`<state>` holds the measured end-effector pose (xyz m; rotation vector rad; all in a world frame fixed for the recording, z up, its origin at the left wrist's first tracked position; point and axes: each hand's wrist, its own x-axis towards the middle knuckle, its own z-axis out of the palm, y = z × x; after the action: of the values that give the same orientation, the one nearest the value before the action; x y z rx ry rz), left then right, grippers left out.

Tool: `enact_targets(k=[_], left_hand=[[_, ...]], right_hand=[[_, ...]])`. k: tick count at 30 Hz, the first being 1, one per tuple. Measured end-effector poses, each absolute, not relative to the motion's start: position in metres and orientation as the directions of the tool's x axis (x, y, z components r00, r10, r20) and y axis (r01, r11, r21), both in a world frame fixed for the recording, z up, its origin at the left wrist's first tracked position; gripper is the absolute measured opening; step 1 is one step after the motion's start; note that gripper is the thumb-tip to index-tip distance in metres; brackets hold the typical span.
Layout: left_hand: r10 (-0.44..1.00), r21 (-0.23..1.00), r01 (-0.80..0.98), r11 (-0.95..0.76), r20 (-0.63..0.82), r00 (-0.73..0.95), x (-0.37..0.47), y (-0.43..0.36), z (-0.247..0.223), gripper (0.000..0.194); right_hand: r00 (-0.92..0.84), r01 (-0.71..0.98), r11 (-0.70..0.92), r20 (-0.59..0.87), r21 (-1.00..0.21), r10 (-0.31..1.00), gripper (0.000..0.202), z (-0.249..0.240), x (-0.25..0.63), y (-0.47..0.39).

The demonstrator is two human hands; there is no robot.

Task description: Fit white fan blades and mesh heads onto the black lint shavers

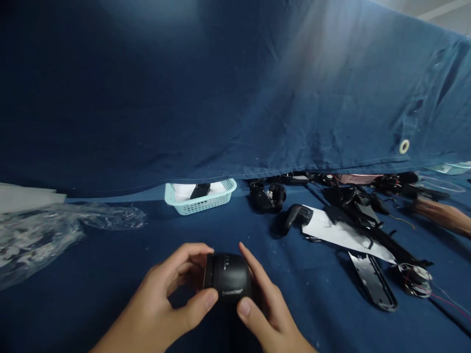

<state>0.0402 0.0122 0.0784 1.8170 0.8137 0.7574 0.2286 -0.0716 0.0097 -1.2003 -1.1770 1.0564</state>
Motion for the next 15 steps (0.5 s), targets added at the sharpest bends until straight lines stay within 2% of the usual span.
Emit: enact_targets(k=[4, 6, 8, 10, 12, 15], left_hand=[[0.842, 0.802, 0.402, -0.442, 0.217, 0.494, 0.041, 0.006, 0.061, 0.055], [0.837, 0.786, 0.406, -0.467, 0.246, 0.489, 0.04, 0.005, 0.053, 0.063], [0.807, 0.81, 0.321, -0.491, 0.283, 0.518, 0.04, 0.005, 0.047, 0.07], [0.764, 0.849, 0.202, -0.487, 0.303, 0.57, 0.042, 0.006, 0.042, 0.073], [0.737, 0.9, 0.091, -0.426, 0.287, 0.612, 0.044, 0.008, 0.037, 0.068], [0.701, 0.941, -0.08, -0.328, 0.299, 0.648, 0.048, 0.011, 0.032, 0.059]], right_hand=[[0.077, -0.381, -0.057, -0.094, -0.923, 0.993, 0.054, 0.011, 0.212, -0.061], [-0.006, -0.474, -0.177, -0.197, -0.862, 0.98, 0.056, 0.009, 0.208, -0.059], [-0.076, -0.435, -0.242, -0.232, -0.867, 0.97, 0.062, 0.006, 0.206, -0.058], [-0.093, -0.313, -0.205, -0.185, -0.928, 0.978, 0.06, 0.004, 0.205, -0.058], [-0.077, -0.203, -0.128, -0.114, -0.971, 0.99, 0.052, 0.002, 0.205, -0.059], [-0.059, -0.14, -0.081, -0.073, -0.987, 0.996, 0.046, 0.002, 0.202, -0.063]])
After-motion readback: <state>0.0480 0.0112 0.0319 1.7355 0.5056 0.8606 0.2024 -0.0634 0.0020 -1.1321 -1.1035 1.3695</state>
